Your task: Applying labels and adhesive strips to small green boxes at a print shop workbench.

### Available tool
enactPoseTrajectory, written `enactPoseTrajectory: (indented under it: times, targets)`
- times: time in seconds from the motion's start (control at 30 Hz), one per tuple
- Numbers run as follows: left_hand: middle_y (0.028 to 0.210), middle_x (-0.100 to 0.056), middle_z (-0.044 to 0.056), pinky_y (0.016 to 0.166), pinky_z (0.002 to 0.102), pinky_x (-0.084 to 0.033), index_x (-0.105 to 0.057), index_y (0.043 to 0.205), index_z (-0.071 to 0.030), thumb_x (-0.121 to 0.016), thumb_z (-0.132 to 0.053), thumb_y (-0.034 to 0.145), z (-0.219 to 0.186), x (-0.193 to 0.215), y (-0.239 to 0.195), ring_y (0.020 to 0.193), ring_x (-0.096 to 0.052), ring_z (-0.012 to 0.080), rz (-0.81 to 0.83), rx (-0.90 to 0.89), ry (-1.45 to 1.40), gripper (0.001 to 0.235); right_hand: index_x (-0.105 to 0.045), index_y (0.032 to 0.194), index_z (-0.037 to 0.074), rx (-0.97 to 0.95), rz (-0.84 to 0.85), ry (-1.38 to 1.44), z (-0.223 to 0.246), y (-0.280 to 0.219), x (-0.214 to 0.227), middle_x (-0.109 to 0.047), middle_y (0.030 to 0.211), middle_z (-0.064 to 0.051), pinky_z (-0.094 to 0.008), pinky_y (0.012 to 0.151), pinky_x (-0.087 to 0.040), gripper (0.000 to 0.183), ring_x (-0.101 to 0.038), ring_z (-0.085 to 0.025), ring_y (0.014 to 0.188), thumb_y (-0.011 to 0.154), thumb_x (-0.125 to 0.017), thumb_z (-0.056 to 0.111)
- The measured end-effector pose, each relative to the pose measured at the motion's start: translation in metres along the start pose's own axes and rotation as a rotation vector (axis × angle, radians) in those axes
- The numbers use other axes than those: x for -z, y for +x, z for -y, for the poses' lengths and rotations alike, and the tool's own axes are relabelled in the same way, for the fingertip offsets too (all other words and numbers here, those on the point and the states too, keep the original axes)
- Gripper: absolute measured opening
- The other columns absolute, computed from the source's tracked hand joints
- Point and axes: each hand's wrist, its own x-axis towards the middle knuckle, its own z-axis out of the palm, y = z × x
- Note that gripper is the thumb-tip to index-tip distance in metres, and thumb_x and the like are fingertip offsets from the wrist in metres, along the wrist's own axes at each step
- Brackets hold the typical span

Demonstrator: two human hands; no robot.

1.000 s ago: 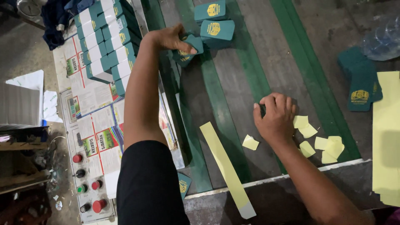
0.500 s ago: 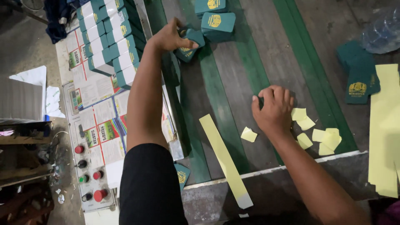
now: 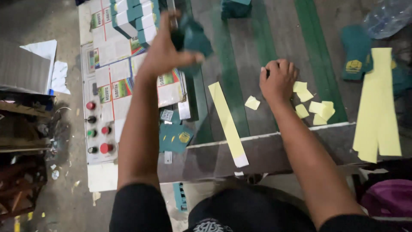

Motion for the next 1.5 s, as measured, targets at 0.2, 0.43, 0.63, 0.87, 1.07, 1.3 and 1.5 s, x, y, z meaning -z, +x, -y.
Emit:
enactPoseTrajectory:
  times: [0.2, 0.43, 0.63, 0.87, 1.07, 1.3, 1.5]
  targets:
    - [0.114, -0.068, 0.02, 0.091, 0.046, -0.055, -0.035, 0.145, -0.01, -0.101, -0.041, 0.057, -0.101, -0.058, -0.163, 0.105, -0.069, 0.0342, -0.098, 0.38, 0.126, 0.114, -0.068, 0.103, 0.014, 0.189, 0.002, -0.074, -0.023, -0.008, -0.021, -0.063, 0.11, -0.008, -0.052, 0.103, -0.041, 0.008, -0.057, -0.033, 0.113, 0.105, -0.072, 0.02]
    - [0.136, -0.059, 0.027, 0.105, 0.045, -0.05, -0.035, 0.15, -0.005, -0.098, -0.037, 0.059, -0.121, -0.105, -0.271, 0.129, -0.06, 0.0376, -0.175, 0.471, -0.042, 0.116, -0.072, 0.116, 0.01, 0.323, 0.237, -0.099, 0.079, -0.016, 0.04, -0.07, 0.118, -0.009, -0.07, 0.108, -0.023, 0.033, -0.059, -0.032, 0.116, 0.093, -0.068, 0.033]
    - [0.135, -0.06, 0.027, 0.106, 0.048, -0.047, -0.036, 0.147, -0.004, -0.099, -0.038, 0.058, -0.128, -0.123, -0.285, 0.129, -0.058, 0.0418, -0.167, 0.475, 0.029, 0.115, -0.03, 0.158, 0.005, 0.483, 0.753, -0.018, 0.119, -0.105, 0.051, -0.021, 0.168, -0.013, -0.064, 0.118, -0.01, 0.076, -0.015, -0.032, 0.155, 0.101, -0.042, 0.055]
    - [0.139, -0.056, 0.029, 0.104, 0.048, -0.047, -0.035, 0.148, -0.004, -0.098, -0.042, 0.059, -0.124, -0.133, -0.285, 0.13, -0.057, 0.0434, -0.099, 0.455, 0.014, 0.116, -0.021, 0.161, 0.004, 0.27, 0.813, -0.113, 0.113, -0.114, 0.061, -0.013, 0.17, -0.011, -0.067, 0.119, -0.003, 0.082, -0.008, -0.029, 0.157, 0.102, -0.034, 0.06]
    - [0.138, -0.056, 0.028, 0.105, 0.049, -0.048, -0.035, 0.148, -0.002, -0.098, -0.046, 0.059, -0.109, -0.132, -0.241, 0.127, -0.057, 0.0446, -0.1, 0.281, 0.118, 0.117, -0.029, 0.163, 0.006, 0.176, 0.717, 0.293, 0.071, -0.105, 0.057, -0.027, 0.171, -0.012, -0.06, 0.126, -0.011, 0.071, -0.022, -0.028, 0.159, 0.107, -0.037, 0.049]
    - [0.129, -0.063, 0.022, 0.101, 0.051, -0.046, -0.034, 0.149, -0.004, -0.097, -0.041, 0.06, -0.076, -0.154, -0.141, 0.121, -0.059, 0.0429, -0.021, -0.012, 0.303, 0.114, -0.016, 0.168, 0.003, 0.098, 0.785, 1.094, 0.048, -0.069, 0.11, -0.029, 0.172, -0.021, -0.042, 0.128, -0.025, 0.101, -0.031, -0.032, 0.159, 0.093, -0.071, 0.041]
    - [0.131, -0.06, 0.024, 0.104, 0.054, -0.043, -0.021, 0.158, -0.005, -0.096, -0.042, 0.061, -0.035, -0.193, -0.13, 0.123, -0.055, 0.047, 0.19, -0.078, 0.383, 0.127, -0.007, 0.167, 0.015, 0.12, 0.855, 0.605, 0.036, -0.067, 0.099, -0.036, 0.162, -0.023, -0.044, 0.117, -0.037, 0.136, -0.043, -0.036, 0.145, 0.065, -0.095, 0.029]
